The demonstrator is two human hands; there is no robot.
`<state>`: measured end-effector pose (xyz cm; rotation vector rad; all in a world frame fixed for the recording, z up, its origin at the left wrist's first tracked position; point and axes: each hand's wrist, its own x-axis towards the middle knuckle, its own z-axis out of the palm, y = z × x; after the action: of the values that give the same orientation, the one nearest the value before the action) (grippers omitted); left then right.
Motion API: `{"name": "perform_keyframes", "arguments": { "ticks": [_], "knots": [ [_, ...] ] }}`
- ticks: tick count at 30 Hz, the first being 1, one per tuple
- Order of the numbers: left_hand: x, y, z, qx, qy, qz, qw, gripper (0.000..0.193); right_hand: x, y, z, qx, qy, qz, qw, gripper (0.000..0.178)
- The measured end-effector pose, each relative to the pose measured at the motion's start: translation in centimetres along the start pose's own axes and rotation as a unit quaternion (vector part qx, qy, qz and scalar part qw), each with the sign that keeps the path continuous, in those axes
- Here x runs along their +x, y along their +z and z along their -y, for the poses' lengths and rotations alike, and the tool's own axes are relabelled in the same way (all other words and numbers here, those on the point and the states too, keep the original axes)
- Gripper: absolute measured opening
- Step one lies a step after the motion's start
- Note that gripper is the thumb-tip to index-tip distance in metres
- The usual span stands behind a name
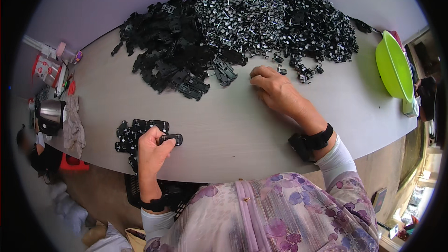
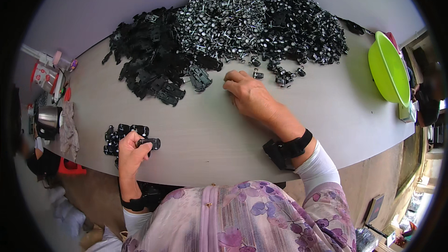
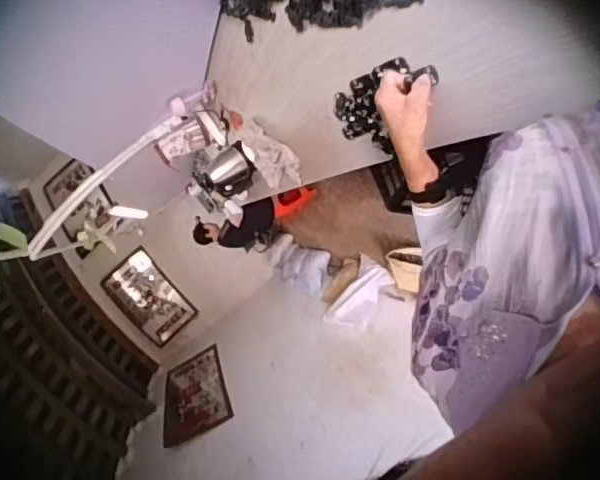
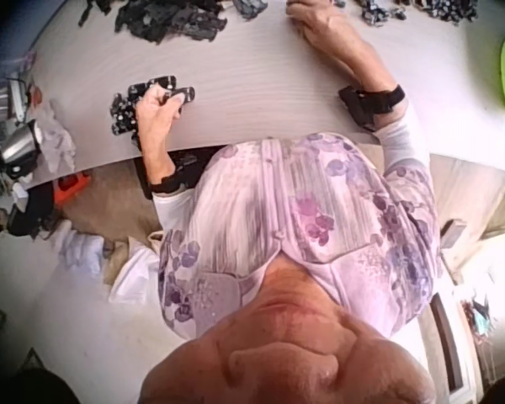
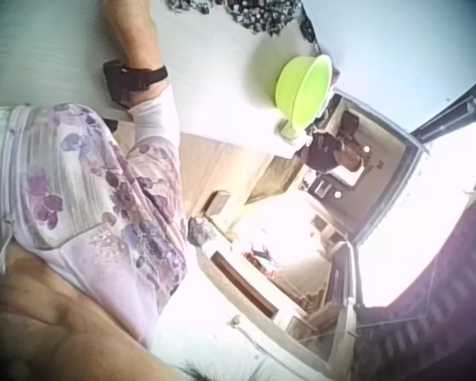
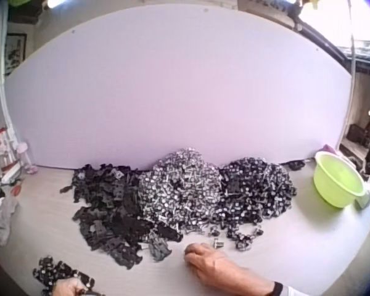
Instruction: Manually assembling small black plastic components and metal rivets at a workbench.
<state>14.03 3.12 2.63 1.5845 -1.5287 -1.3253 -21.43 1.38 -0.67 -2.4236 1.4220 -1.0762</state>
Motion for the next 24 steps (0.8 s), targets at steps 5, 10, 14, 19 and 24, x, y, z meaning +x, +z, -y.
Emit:
{"name": "perform_keyframes", "arguments": {
  "ticks": [5,10,14,19,24],
  "knots": [
    [0.4,-1.1,-0.9,0.365,0.229,-0.227,0.873,0.029,-0.2,-0.2,0.3,0.064,0.064,-0.015,0.996,0.018],
    [6.5,7.7,-5.8,0.250,0.281,-0.111,0.920,0.019,-1.6,-1.7,0.7,0.041,0.106,0.007,0.994,0.021],
    [11.2,13.5,-6.4,0.368,0.276,-0.119,0.880,0.039,-1.6,-1.9,1.0,0.054,0.125,0.030,0.990,0.024],
    [12.9,13.6,-5.4,0.297,0.294,-0.134,0.899,0.061,-2.3,-1.4,0.6,0.042,0.131,0.028,0.990,0.022],
    [11.9,12.1,-5.1,-0.005,0.161,-0.074,0.984,0.028,-2.8,-1.2,-0.2,0.020,0.109,0.036,0.993,0.020]
  ]
}}
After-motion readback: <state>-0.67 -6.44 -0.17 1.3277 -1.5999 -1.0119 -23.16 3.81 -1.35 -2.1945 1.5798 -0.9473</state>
